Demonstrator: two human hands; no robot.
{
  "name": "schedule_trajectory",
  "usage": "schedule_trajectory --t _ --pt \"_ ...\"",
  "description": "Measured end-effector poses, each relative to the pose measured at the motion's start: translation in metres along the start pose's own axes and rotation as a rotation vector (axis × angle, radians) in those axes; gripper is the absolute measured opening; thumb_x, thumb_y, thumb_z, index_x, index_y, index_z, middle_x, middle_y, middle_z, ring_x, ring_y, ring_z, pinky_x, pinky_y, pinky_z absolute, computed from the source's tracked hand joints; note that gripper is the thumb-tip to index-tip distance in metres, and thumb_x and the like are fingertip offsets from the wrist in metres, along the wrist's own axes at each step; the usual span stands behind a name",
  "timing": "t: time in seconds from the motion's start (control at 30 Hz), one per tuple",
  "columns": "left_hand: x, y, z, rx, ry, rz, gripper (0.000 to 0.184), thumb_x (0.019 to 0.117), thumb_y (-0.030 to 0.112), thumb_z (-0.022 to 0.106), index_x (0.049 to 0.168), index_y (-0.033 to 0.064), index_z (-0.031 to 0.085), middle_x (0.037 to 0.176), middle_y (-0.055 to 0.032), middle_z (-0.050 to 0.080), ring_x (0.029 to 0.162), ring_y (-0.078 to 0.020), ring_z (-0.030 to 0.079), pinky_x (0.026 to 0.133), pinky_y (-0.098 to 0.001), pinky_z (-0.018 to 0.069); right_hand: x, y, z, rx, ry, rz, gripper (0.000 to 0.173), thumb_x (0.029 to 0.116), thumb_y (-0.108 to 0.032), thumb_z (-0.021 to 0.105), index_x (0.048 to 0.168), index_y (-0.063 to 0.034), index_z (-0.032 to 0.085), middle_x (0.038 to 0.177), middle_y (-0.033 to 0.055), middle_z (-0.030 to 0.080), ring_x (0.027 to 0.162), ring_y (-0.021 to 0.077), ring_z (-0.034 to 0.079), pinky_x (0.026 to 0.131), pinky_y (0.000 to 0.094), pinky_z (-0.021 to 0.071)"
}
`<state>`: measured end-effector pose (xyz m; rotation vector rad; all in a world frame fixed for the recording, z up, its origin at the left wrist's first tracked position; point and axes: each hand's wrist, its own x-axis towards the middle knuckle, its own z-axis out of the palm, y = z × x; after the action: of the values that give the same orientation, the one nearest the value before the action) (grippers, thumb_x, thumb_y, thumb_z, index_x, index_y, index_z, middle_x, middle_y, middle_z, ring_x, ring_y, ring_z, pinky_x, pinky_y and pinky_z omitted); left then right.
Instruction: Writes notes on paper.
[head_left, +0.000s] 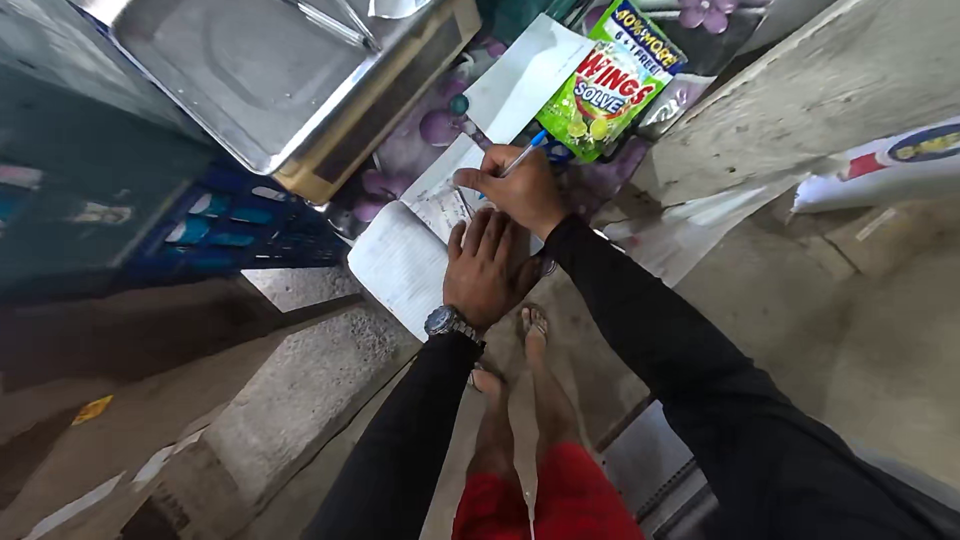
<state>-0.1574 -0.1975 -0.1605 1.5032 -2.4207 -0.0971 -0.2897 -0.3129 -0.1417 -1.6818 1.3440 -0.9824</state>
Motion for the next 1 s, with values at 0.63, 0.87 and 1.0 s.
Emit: schedule_trajectory --t 0.63,0.87,1.0 --pt "-0.0066 -0.0002 -0.0047 0.009 0.006 0.032 0.069 0.0972 0.057 0.053 0.146 0.0083 0.056 0.154 -0.0115 0.051 0.147 -0.0287 0.041 0.119 -0.0542 0.0295 0.0021 0.0005 0.0106 -0.116 0.052 -0.043 0.036 0.0955 -0.035 0.066 0.068 -0.0132 0.060 0.058 -0.0030 0.052 0.054 0.0094 0.051 0.053 0.0324 0.0422" --pt "-0.0047 0.0009 -0.0066 0.004 -0.012 0.022 0.067 0.0960 0.055 0.056 0.147 0.0121 0.055 0.156 -0.0091 0.049 0.148 -0.0266 0.039 0.120 -0.0536 0.0294 0.0023 -0.0007 0.0087 -0.116 0.053 -0.015 0.034 0.0936 -0.032 0.065 0.065 -0.0142 0.057 0.058 -0.0030 0.050 0.054 0.0093 0.050 0.052 0.0326 0.0403" --pt "-0.0030 0.0010 -0.0066 0.006 -0.015 0.018 0.066 0.0960 0.057 0.056 0.146 0.0134 0.056 0.155 -0.0087 0.050 0.149 -0.0260 0.039 0.120 -0.0527 0.0302 0.0025 0.0003 0.0083 -0.096 0.067 -0.051 0.035 0.0936 -0.029 0.066 0.063 -0.0138 0.056 0.057 -0.0031 0.049 0.052 0.0089 0.048 0.051 0.0314 0.0384"
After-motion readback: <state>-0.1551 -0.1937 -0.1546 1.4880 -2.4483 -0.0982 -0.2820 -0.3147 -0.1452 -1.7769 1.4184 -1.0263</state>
